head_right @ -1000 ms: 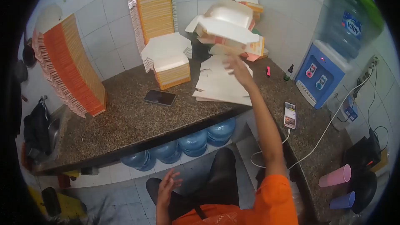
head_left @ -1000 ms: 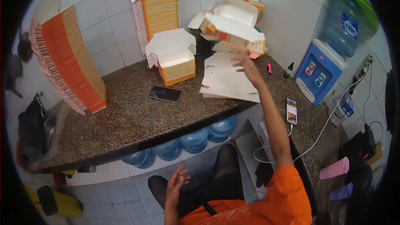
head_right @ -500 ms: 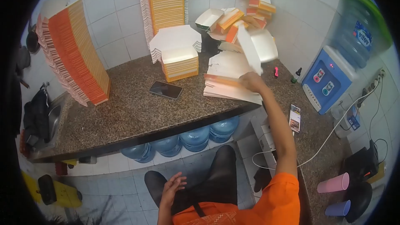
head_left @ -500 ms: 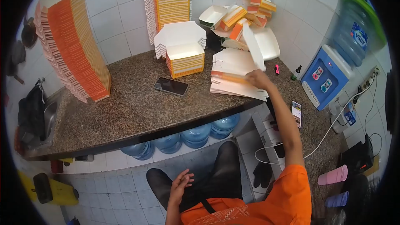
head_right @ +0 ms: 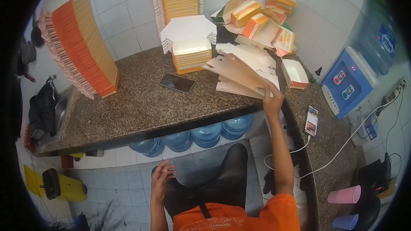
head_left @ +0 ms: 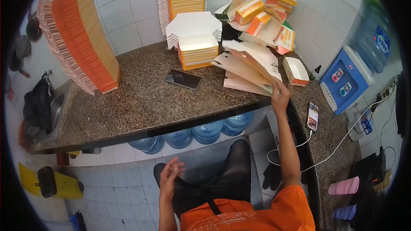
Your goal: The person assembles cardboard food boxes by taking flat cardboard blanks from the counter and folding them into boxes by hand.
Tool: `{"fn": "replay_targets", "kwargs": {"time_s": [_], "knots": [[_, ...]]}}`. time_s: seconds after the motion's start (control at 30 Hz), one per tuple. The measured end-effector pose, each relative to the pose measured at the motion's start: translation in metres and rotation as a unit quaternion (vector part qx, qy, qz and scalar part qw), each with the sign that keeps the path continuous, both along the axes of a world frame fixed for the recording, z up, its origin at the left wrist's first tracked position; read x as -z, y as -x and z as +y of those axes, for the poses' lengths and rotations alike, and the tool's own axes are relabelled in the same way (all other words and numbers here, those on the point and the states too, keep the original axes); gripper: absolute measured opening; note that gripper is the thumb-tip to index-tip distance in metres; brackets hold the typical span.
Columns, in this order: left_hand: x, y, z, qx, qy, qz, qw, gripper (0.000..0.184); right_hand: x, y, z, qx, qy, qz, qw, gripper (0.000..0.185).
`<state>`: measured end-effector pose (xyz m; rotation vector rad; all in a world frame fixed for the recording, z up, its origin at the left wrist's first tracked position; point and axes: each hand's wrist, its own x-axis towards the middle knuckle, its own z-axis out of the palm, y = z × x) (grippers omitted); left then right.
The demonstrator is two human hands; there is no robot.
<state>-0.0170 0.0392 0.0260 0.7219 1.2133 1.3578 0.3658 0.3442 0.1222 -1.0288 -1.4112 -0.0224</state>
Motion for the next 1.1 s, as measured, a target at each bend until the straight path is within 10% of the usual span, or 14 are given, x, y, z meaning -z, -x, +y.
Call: {"fn": "replay_targets", "kwargs": {"time_s": [0.23, 0.47, 0.73, 0.83, 1.1], "knots": [[-0.003, -0.012, 0.0, 0.005, 0.01, -0.016, 1.0, 0.045, 0.001, -0.002, -0.002, -0.049, 0.055, -0.088, 0.993, 0.011], [0.022, -0.012, -0.006, 0.007, 0.043, -0.006, 0.999, 0.039, -0.02, -0.006, 0.02, 0.05, 0.255, -0.409, 0.875, 0.039], [0.048, -0.03, -0.016, 0.051, 0.129, -0.009, 0.99, 0.039, -0.027, -0.022, 0.051, -0.327, 0.29, -0.316, 0.842, 0.031], [0.055, -0.033, -0.016, 0.074, 0.136, -0.009, 0.988, 0.039, -0.058, -0.018, 0.056, -0.23, 0.298, -0.505, 0.776, 0.025], [0.131, -0.016, -0.021, 0.09, 0.205, 0.029, 0.974, 0.038, -0.057, -0.002, 0.064, -0.054, 0.254, -0.499, 0.826, 0.041]]}}
